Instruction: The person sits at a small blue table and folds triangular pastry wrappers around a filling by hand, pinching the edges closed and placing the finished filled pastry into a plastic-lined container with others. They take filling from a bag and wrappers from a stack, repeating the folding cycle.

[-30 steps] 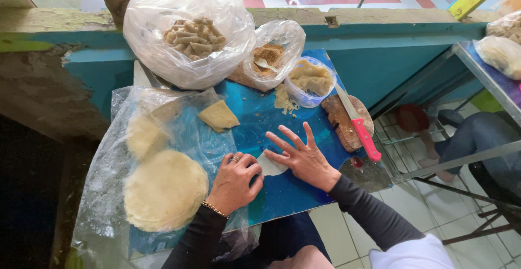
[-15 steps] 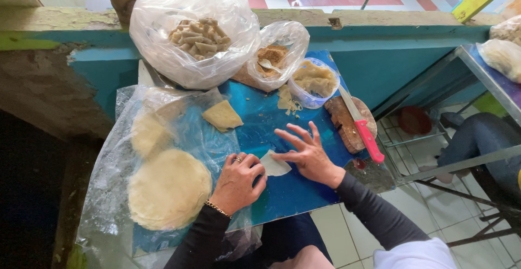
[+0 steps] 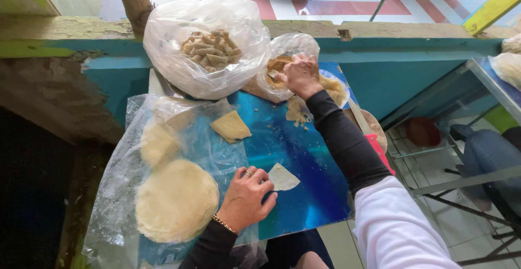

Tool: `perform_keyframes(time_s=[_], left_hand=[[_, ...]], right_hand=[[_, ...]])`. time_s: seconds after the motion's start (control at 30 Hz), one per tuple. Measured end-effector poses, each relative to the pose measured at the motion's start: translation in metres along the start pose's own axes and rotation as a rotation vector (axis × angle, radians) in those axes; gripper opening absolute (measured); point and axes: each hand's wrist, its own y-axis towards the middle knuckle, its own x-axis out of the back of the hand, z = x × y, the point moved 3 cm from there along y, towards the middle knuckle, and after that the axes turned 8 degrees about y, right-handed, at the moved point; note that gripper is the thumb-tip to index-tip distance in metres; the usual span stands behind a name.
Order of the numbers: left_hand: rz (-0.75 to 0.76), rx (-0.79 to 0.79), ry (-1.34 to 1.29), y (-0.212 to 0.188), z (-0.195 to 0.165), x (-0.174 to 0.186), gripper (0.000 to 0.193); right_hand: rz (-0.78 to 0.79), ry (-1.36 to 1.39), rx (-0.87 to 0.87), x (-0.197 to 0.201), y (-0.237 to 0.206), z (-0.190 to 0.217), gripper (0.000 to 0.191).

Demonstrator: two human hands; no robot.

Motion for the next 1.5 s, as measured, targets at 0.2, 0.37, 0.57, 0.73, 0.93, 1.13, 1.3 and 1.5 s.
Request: perform_keyframes(time_s=[0.2, 0.37, 0.57, 0.73, 0.93, 1.13, 1.3, 1.5], left_hand=[[-0.014, -0.013, 0.012, 0.002, -0.004, 0.002, 0.015], [-0.023, -0.010, 0.003, 0.003, -0.004, 0.005, 0.014], [-0.025, -0.003, 0.008, 0.003, -0.004, 0.003, 0.014], [-0.069, 0.009, 0.057, 0.004, -0.002, 0.002, 0.011], [-0.201, 0.202, 0.063, 0.003, 0.006, 0.002, 0.010], [-0.273, 0.219, 0.029, 0.002, 0.008, 0.000, 0.029], [-0.140, 0.098, 0.027, 0.002, -0.001, -0.005, 0.038], [-0.035, -0.051, 0.104, 0.003, -0.011, -0.012, 0.042]], right_hand=[[0.033, -0.028, -0.008, -0.041, 0.050, -0.016, 0.022], [-0.224, -0.104, 0.146, -0.049, 0.051, -0.020, 0.015], [-0.179, 0.218, -0.103, -0.037, 0.027, -0.036, 0.024], [-0.284, 0.451, -0.255, -0.015, -0.003, -0.054, 0.027], [-0.219, 0.999, -0.161, 0.001, -0.075, -0.057, 0.022], [-0.036, 1.066, -0.109, 0.011, -0.201, -0.014, 0.015], [-0.093, 0.778, 0.106, 0.030, -0.259, 0.022, 0.011], [-0.183, 0.611, 0.197, 0.041, -0.273, 0.037, 0.009]])
